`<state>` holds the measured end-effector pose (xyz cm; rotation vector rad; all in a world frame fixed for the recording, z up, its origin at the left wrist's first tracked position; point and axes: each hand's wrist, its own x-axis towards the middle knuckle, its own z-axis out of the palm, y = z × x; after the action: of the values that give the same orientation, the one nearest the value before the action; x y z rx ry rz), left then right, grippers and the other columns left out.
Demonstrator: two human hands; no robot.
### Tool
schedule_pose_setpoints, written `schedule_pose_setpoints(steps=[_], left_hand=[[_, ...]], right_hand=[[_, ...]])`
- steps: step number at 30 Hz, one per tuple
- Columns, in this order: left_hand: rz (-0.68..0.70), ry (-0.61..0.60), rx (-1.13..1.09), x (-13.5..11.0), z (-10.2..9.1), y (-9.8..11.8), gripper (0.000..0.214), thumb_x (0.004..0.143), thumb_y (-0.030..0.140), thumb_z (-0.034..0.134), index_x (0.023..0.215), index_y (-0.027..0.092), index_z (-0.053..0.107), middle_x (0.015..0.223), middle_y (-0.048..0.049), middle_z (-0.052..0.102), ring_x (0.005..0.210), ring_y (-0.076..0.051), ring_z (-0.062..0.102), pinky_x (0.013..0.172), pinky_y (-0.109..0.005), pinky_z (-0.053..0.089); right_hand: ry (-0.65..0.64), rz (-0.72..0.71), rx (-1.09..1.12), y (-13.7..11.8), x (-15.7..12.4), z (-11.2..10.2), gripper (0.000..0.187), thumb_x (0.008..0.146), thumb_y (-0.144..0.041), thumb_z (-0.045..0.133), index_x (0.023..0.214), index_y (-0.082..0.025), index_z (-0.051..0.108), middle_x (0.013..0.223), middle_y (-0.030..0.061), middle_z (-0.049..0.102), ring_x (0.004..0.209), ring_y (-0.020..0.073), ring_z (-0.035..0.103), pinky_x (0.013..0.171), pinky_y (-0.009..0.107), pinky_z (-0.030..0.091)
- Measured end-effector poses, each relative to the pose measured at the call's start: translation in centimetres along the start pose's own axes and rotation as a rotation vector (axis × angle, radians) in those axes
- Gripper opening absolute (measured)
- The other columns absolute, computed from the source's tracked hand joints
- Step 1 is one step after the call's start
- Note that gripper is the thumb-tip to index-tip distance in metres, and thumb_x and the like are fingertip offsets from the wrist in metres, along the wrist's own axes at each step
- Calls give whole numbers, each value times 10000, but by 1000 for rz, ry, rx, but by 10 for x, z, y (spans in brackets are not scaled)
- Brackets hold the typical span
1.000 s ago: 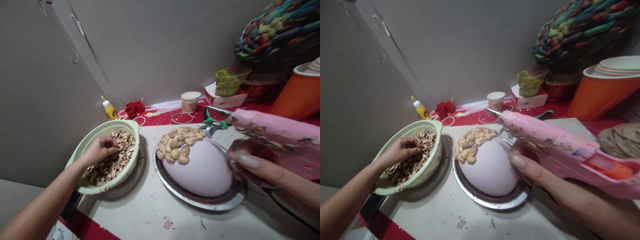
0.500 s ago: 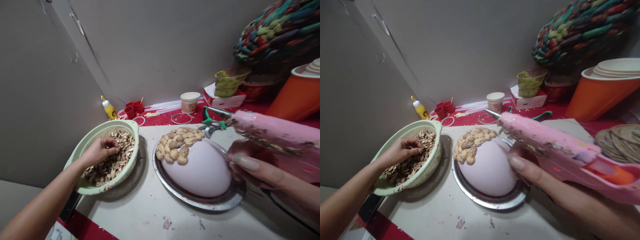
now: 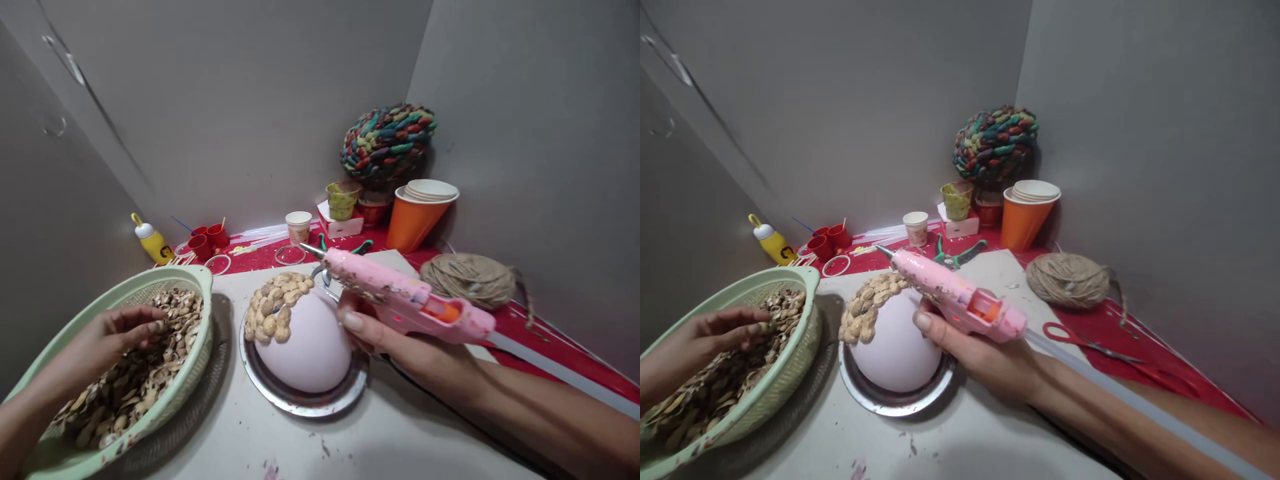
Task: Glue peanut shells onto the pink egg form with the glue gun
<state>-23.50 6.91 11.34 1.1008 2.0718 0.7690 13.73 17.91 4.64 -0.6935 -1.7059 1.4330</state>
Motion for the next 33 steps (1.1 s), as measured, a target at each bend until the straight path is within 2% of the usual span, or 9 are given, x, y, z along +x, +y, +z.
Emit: schedule_pose_setpoints(steps=[3, 9, 15, 17, 20, 23, 25, 28, 33], left_hand=[[-34, -28, -11, -3, 1, 1, 521, 591, 563, 803, 950, 199, 699, 805, 13, 715, 714, -163, 600, 702, -265, 469], [105, 29, -34, -13, 8, 11, 203, 777, 419, 718, 841, 227, 696, 720, 67, 673, 679, -117, 553, 680, -218, 430], [132, 139, -140, -18, 3, 27, 222, 737, 367, 750, 886, 212, 693, 702, 55, 680, 670, -107, 566, 657, -202, 435], [162, 114, -171, -25, 6, 41, 243, 699, 353, 774, 875, 199, 709, 727, 33, 707, 679, -114, 592, 636, -200, 443], [227, -12, -240, -38, 27, 66, 313, 643, 364, 820, 897, 201, 737, 771, -6, 736, 662, -138, 619, 602, -223, 482], [267, -237, -302, -44, 63, 85, 290, 637, 358, 823, 871, 204, 749, 720, -16, 725, 646, -152, 637, 597, -246, 511], [262, -322, -325, -43, 85, 93, 269, 626, 361, 823, 826, 200, 743, 734, -37, 739, 652, -169, 654, 612, -274, 531], [236, -320, -312, -35, 102, 100, 265, 610, 366, 825, 789, 195, 731, 778, -62, 757, 697, -197, 677, 659, -313, 552], [277, -296, -275, -27, 108, 102, 291, 613, 398, 827, 801, 196, 731, 758, -57, 743, 675, -191, 669, 667, -324, 559]], right_hand=[[-55, -14, 0, -2, 0, 0, 378, 880, -507, 602, 724, -179, 497, 637, -27, 460, 580, 101, 430, 521, 230, 375], [-68, 22, -22, -8, -1, 3, 366, 920, -503, 543, 750, -185, 487, 636, -16, 440, 583, 113, 396, 522, 255, 326], [-72, 18, 14, -4, -1, 3, 377, 907, -508, 565, 745, -176, 489, 641, -23, 426, 582, 103, 379, 532, 244, 331], [-74, 17, 20, -2, -1, 3, 376, 912, -502, 564, 747, -173, 490, 641, -25, 427, 580, 98, 379, 530, 235, 328], [-78, 8, 17, -1, 1, 3, 375, 918, -491, 563, 741, -169, 485, 642, -24, 434, 580, 94, 388, 530, 228, 330], [-89, -11, 15, -2, 1, 3, 369, 922, -485, 562, 750, -167, 489, 651, -23, 443, 586, 93, 395, 535, 228, 336], [-91, -9, 5, -2, 1, 3, 360, 924, -487, 559, 767, -169, 494, 662, -22, 453, 591, 94, 396, 538, 228, 336], [-87, -2, -14, -3, 0, 1, 377, 922, -504, 553, 757, -172, 484, 666, -19, 446, 601, 97, 395, 542, 234, 339], [-86, -41, -38, -6, 2, 1, 376, 923, -506, 549, 770, -166, 498, 670, -15, 435, 617, 98, 405, 552, 234, 360]])
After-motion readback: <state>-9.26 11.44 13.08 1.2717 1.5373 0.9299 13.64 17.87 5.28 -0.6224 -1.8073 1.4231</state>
